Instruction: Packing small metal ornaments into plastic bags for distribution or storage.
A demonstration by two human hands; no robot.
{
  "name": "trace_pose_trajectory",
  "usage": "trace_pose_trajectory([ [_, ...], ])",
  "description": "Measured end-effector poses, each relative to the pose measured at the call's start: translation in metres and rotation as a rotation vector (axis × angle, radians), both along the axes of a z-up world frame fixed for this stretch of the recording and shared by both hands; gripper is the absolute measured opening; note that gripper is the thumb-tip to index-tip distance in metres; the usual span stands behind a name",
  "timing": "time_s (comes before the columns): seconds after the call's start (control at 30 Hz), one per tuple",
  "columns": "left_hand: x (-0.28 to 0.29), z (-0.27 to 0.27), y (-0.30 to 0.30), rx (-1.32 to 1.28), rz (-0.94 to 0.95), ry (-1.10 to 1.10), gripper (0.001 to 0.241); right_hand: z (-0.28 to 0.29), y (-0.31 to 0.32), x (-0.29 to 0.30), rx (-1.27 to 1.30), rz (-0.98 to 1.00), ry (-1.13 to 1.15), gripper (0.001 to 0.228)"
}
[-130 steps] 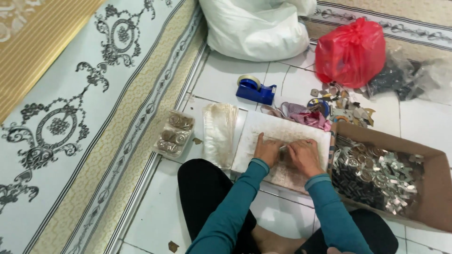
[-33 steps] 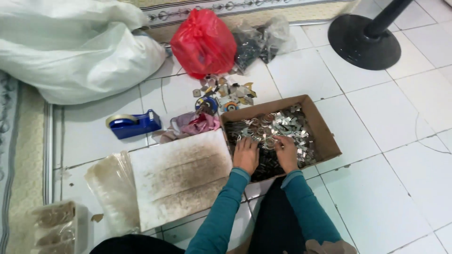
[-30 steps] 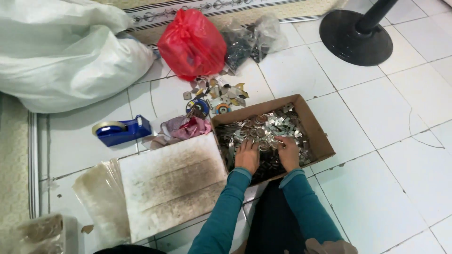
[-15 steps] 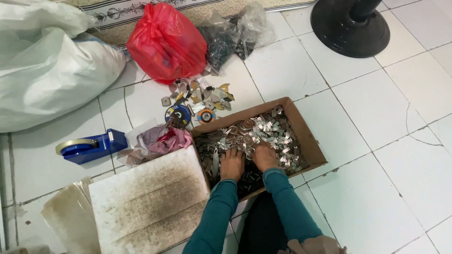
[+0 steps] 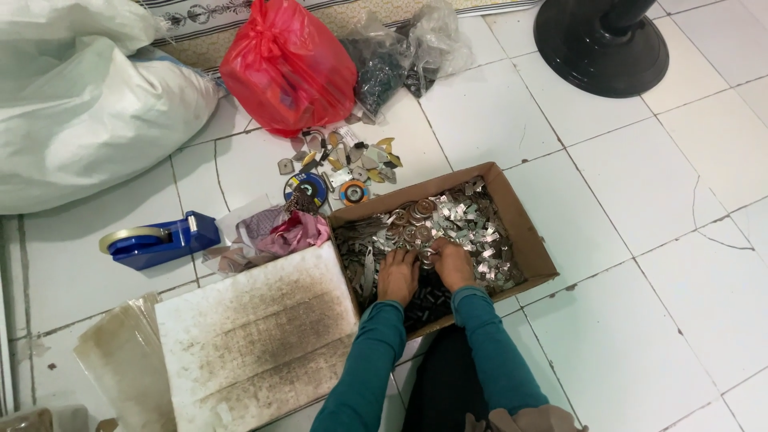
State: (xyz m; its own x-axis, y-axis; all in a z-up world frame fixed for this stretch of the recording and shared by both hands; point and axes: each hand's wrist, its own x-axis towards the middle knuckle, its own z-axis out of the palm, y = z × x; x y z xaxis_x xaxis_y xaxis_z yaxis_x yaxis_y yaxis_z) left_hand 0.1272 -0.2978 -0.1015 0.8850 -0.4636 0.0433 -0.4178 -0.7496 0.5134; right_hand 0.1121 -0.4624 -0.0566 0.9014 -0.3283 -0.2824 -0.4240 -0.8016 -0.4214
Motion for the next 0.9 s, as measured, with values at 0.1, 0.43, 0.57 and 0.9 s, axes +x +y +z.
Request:
trace_pose_trajectory([
  [0.1, -0.002, 0.005, 0.001, -0.043, 0.023, 0.05, 0.038, -0.012, -0.001, 0.0, 0.061, -0.041, -0.072, 0.017],
  [0.43, 0.003, 0.05, 0.01, -0.413, 0.14, 0.421, 0.048, 0.032, 0.021, -0.006, 0.283, -0.178, -0.352, 0.014],
  [0.57, 0.013, 0.006, -0.005, -0.797, 0.364, 0.604, 0.029, 0.037, 0.023, -0.008, 0.281, -0.118, -0.457, 0.017],
  [0.9, 0.018, -0.002, -0.004, -1.095, 0.505, 0.753, 0.027, 0.026, 0.024, 0.0, 0.341, 0.118, -0.576, 0.049],
])
